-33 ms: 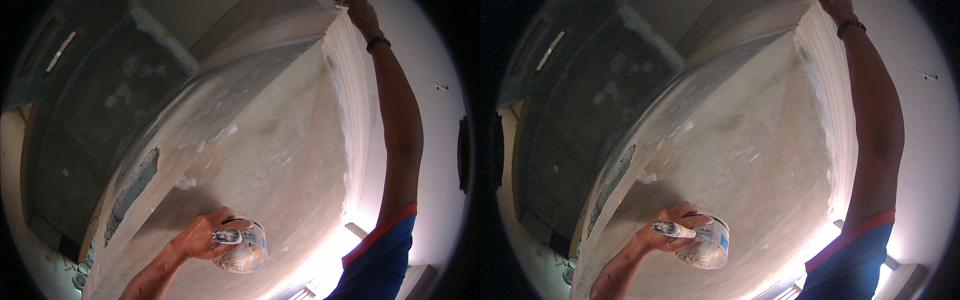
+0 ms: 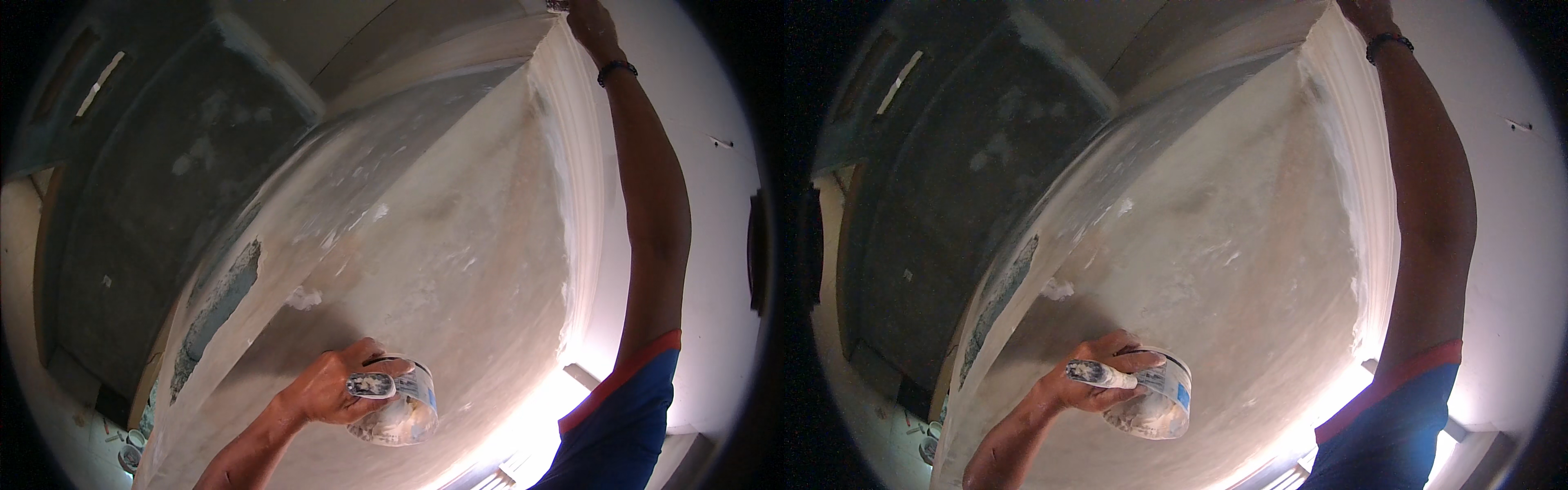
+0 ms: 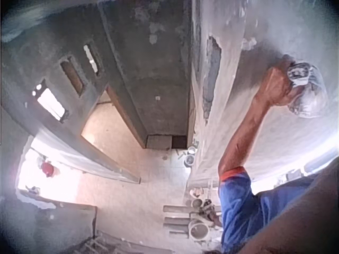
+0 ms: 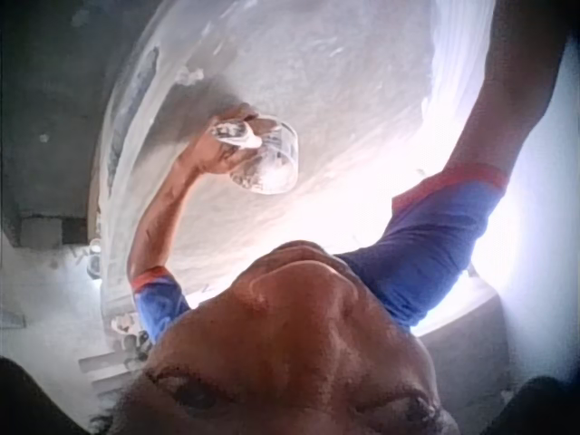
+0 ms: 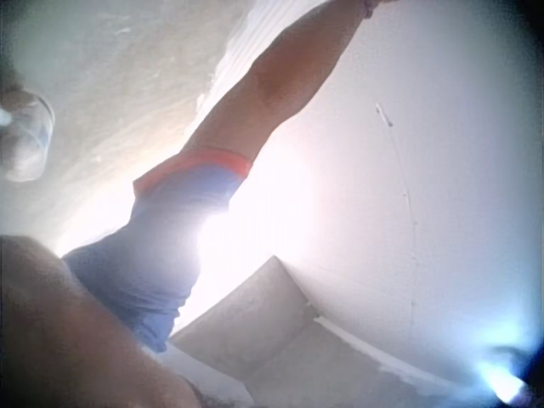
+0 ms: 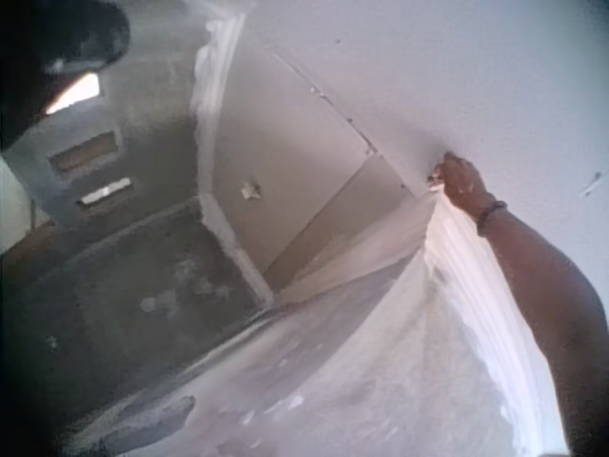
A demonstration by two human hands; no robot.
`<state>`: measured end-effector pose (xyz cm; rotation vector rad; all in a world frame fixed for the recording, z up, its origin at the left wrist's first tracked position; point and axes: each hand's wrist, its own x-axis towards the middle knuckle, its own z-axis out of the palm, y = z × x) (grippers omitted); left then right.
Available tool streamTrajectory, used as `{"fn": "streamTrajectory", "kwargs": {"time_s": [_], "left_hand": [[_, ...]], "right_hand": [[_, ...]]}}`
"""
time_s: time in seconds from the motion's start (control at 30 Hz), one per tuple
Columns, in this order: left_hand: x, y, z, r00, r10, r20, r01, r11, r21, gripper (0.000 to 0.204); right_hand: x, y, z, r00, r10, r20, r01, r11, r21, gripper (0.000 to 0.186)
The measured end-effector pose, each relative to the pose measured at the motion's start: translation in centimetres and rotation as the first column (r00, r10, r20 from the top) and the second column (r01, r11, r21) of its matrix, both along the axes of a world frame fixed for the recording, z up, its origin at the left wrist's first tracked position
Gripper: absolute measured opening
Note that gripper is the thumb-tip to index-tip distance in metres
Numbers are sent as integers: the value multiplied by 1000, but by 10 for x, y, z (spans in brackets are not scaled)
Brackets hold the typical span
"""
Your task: The person applies putty to the junction of a wall and ceiling using a putty knife while holding a bucket.
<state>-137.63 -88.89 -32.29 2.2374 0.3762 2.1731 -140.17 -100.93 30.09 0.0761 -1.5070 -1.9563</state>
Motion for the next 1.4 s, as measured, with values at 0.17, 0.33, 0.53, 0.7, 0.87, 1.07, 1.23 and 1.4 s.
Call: {"fn": "streamTrajectory", "kwargs": {"time_s": [0.17,0.33,0.53,0.7,0.87,1.07,1.23,1.4], "left_hand": [[0,-6,2,1000,3,-12,-3,999,-40,46],[2,-2,3,999,28,-31,-29,999,-31,47],[2,-4,0,1000,10,-16,-11,999,-30,47],[-1,-1,3,999,11,-31,-12,1000,-11,46],[-1,0,1,1000,-1,-8,1,1000,-7,47],[-2,-4,1,999,30,-22,-31,999,-27,47],[1,-3,0,999,41,-33,-42,999,-14,45],[0,0,1,1000,-7,-1,7,1000,-5,44]], "right_hand": [[-9,36,11,999,-36,6,30,905,424,25],[-4,31,0,995,48,-85,-41,996,82,23],[23,13,-17,978,204,-44,-199,976,86,20],[23,-3,-16,984,41,176,-56,995,87,30],[7,-4,-13,985,-137,101,111,967,227,36],[2,6,-14,991,-132,4,129,975,179,33],[-2,28,-13,985,-151,-79,162,974,157,22],[-11,15,-56,1000,-6,17,5,999,42,23]]}}
